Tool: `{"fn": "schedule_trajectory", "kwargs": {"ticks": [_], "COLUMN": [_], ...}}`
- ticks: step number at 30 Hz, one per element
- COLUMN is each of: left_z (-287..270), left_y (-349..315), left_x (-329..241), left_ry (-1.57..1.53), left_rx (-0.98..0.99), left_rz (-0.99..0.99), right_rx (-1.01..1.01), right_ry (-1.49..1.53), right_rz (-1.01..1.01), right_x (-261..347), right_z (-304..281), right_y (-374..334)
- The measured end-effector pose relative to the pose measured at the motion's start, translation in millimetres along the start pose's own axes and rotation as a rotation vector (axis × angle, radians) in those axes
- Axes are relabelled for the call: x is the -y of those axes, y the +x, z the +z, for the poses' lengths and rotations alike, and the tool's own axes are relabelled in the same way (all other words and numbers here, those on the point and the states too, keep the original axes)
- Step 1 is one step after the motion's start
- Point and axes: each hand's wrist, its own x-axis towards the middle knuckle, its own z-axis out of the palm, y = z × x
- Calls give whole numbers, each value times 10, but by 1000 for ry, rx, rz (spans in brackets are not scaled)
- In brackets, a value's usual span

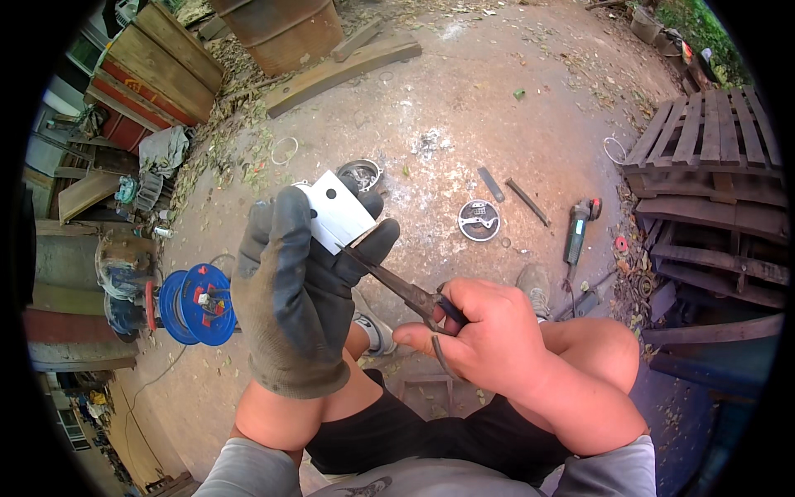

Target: The person sits on the ground and uses a metal file to smooth the edges of a small, square metal plate. They hold the plate with a gloved left hand and file it with their right hand, occasionally rotating the piece to work on different sides.

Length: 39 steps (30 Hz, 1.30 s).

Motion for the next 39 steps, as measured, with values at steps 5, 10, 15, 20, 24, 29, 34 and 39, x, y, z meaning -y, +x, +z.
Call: {"fn": "schedule_trajectory", "kwargs": {"ticks": [5,10,15,20,24,29,34,39], "left_z": [-56,-88,-99,-44,-127,-137,4,22], "left_y": [2,-19,-35,-65,-72,-72,-91,-86], "left_x": [25,18,23,37,58,59,26,27], "left_ry": [62,24,50,33,31,23,-4,-23], "left_rx": [32,51,36,22,82,61,-7,-1], "left_rz": [7,21,27,31,42,31,6,29], "right_rx": [-1,-3,-16,-27,-25,-24,-34,-25], "right_ry": [8,-4,-8,19,17,24,23,48], "right_rz": [9,-39,-76,-58,-81,-74,-82,-85], "right_x": [15,14,-23,0,5,11,-5,-7], "right_z": [-12,-35,-20,0,-5,-10,1,0], "right_y": [-4,2,3,9,7,6,8,10]}}
